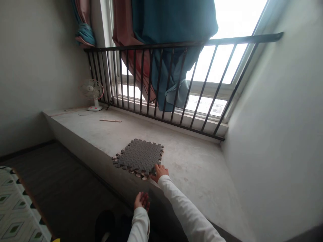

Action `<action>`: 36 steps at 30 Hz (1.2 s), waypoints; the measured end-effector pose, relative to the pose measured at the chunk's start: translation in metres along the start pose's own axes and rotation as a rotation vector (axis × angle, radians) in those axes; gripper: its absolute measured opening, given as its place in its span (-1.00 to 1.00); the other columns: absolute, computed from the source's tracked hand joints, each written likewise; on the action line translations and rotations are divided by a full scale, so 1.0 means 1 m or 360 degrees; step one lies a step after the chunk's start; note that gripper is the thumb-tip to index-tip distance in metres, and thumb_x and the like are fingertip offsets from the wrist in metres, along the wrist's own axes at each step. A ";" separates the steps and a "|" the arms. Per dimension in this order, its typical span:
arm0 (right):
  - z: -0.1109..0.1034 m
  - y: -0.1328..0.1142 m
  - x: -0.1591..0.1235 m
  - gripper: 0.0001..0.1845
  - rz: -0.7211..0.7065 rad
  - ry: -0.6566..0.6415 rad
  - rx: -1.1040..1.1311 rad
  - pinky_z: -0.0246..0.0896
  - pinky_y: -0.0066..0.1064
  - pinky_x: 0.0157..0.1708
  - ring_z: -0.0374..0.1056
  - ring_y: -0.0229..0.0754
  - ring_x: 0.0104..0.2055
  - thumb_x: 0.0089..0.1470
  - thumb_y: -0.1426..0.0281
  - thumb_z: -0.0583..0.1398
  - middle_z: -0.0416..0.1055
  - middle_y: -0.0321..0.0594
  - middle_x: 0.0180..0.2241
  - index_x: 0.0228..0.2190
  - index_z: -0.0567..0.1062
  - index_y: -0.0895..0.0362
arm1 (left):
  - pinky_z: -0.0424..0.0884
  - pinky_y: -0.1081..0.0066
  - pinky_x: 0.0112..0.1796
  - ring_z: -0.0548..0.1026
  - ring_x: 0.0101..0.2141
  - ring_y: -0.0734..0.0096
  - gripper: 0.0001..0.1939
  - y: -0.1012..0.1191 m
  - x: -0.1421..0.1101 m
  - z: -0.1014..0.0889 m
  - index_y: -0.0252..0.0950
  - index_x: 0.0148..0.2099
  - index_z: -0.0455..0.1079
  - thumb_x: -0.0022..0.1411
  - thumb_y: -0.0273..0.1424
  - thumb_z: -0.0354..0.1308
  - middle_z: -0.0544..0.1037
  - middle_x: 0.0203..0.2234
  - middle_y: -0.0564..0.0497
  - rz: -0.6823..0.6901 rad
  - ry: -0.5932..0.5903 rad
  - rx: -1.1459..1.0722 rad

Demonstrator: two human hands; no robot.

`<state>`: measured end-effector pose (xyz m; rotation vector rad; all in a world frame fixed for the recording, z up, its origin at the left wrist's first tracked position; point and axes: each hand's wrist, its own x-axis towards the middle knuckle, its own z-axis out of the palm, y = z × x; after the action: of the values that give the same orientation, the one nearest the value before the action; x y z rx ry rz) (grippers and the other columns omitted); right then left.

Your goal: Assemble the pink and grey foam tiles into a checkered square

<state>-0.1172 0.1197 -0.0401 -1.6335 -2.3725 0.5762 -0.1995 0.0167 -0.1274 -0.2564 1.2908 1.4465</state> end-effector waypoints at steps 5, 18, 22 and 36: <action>-0.035 0.086 -0.065 -0.30 0.0095 -0.0097 -0.0191 -0.05 -0.13 -0.12 0.03 0.05 0.01 -0.30 0.27 0.22 0.23 -0.13 -0.08 -0.03 0.19 -0.13 | 0.23 0.49 -0.53 0.39 -0.50 0.48 -0.88 0.003 -0.012 0.001 -0.20 -0.36 0.22 0.02 -0.30 -0.03 0.42 -0.44 0.03 -0.0085 -0.0030 -0.0074; -0.099 0.209 -0.219 -0.22 0.0913 -0.0463 -0.0880 -0.08 -0.14 -0.05 -0.03 0.04 0.09 -0.29 0.47 0.20 0.17 -0.03 0.02 0.04 0.14 -0.01 | 0.26 0.46 -0.49 0.39 -0.55 0.51 -0.94 -0.003 -0.025 0.008 -0.21 -0.39 0.21 0.02 -0.37 -0.03 0.41 -0.52 0.07 -0.0116 -0.0206 0.0057; -0.099 0.219 -0.226 -0.32 0.0998 -0.0388 -0.0836 -0.17 -0.10 -0.01 -0.02 0.02 0.09 -0.21 0.43 0.17 0.21 -0.04 -0.01 0.02 0.17 0.01 | 0.25 0.46 -0.50 0.39 -0.54 0.50 -0.92 -0.006 -0.029 0.009 -0.20 -0.38 0.21 0.00 -0.35 -0.03 0.41 -0.51 0.07 -0.0042 -0.0144 0.0096; -0.067 0.209 -0.218 -0.13 0.0624 -0.0363 -0.0595 -0.19 -0.24 0.07 -0.21 0.00 0.18 -0.32 0.37 0.26 -0.09 -0.12 0.15 0.07 0.05 -0.08 | 0.24 0.49 -0.53 0.36 -0.57 0.55 -0.95 0.003 -0.042 -0.001 -0.22 -0.40 0.21 0.01 -0.40 -0.04 0.38 -0.51 0.08 -0.0002 -0.0124 0.0073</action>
<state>0.1663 -0.0044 -0.0575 -2.3431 -2.4387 0.4152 -0.1880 -0.0068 -0.0948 -0.1690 1.2588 1.4104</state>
